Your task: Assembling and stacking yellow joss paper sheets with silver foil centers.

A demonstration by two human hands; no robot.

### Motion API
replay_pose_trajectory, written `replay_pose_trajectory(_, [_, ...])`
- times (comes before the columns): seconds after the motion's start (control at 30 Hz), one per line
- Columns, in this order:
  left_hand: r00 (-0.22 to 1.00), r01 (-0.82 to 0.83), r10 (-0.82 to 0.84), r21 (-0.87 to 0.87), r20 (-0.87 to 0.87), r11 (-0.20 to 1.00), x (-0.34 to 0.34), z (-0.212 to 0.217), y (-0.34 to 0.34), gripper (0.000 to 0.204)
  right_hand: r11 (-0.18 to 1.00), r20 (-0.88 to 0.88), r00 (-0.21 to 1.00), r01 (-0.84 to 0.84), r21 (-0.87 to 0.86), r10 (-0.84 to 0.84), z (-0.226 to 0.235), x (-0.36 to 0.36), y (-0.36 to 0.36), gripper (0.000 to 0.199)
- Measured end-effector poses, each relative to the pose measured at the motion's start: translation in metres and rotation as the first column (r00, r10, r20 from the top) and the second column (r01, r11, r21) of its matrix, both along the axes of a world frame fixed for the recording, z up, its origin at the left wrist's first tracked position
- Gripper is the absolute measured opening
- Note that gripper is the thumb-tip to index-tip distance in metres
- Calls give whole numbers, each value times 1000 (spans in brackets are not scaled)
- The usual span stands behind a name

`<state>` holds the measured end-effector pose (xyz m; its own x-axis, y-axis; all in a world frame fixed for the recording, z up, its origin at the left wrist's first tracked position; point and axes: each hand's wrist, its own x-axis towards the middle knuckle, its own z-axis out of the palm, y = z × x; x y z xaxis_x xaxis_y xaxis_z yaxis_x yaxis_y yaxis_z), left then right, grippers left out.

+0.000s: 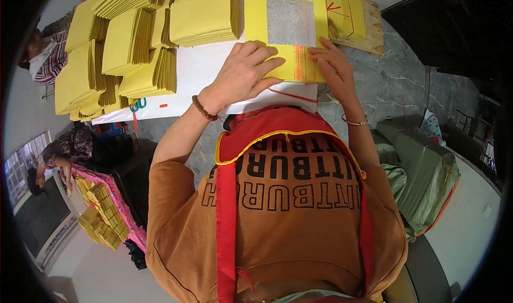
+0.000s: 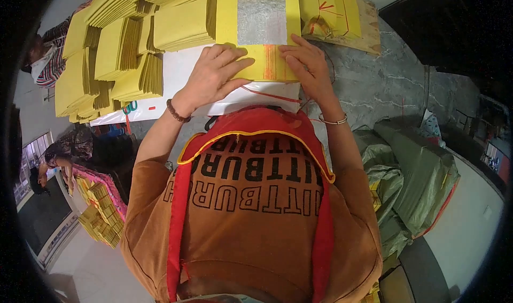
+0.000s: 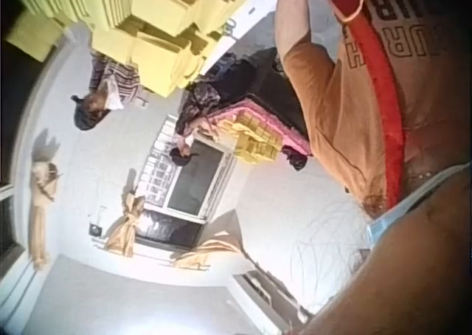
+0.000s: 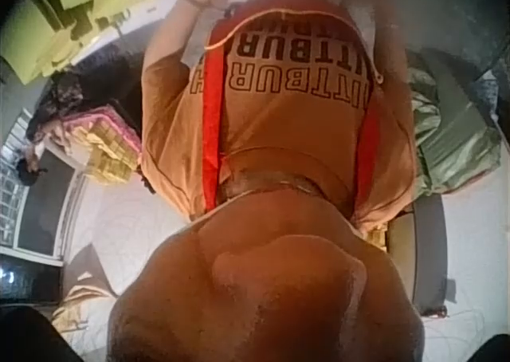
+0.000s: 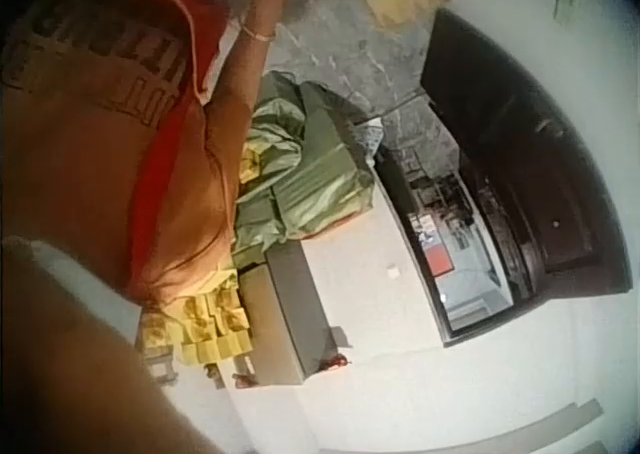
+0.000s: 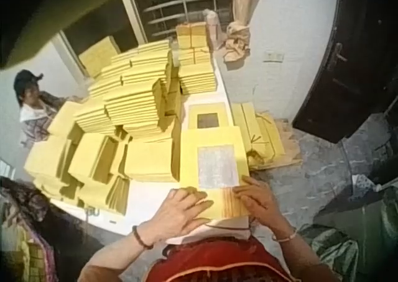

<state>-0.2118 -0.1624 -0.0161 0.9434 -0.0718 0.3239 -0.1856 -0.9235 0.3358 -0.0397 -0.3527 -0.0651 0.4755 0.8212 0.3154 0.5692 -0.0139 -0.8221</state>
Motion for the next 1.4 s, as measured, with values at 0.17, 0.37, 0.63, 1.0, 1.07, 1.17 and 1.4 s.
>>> replay_pose_trajectory(0.17, [999,43,-41,-131,19,990,7,4,0,20,998,-103,995,-9,57,14,-4,1,0,26])
replay_pose_trajectory(0.37, [998,-57,54,-315,-17,947,14,4,4,16,985,-147,985,-64,158,87,-9,6,-1,38])
replay_pose_trajectory(0.63, [935,-275,95,-526,-343,805,18,15,9,21,999,-211,976,51,6,-49,-14,-3,-2,39])
replay_pose_trajectory(1.0, [899,-317,20,-619,-437,718,23,13,16,21,996,-239,967,-85,12,85,-1,1,-7,50])
replay_pose_trajectory(1.07, [894,-315,-1,-628,-448,711,24,14,16,21,991,-297,946,-122,48,131,-4,5,-10,51])
replay_pose_trajectory(1.17, [885,-323,-9,-629,-465,707,24,13,17,21,990,-337,930,-135,46,143,-11,7,-10,48])
replay_pose_trajectory(1.4, [890,-314,-48,-685,-454,658,26,8,21,19,993,-342,932,-98,68,115,-6,5,-7,45])
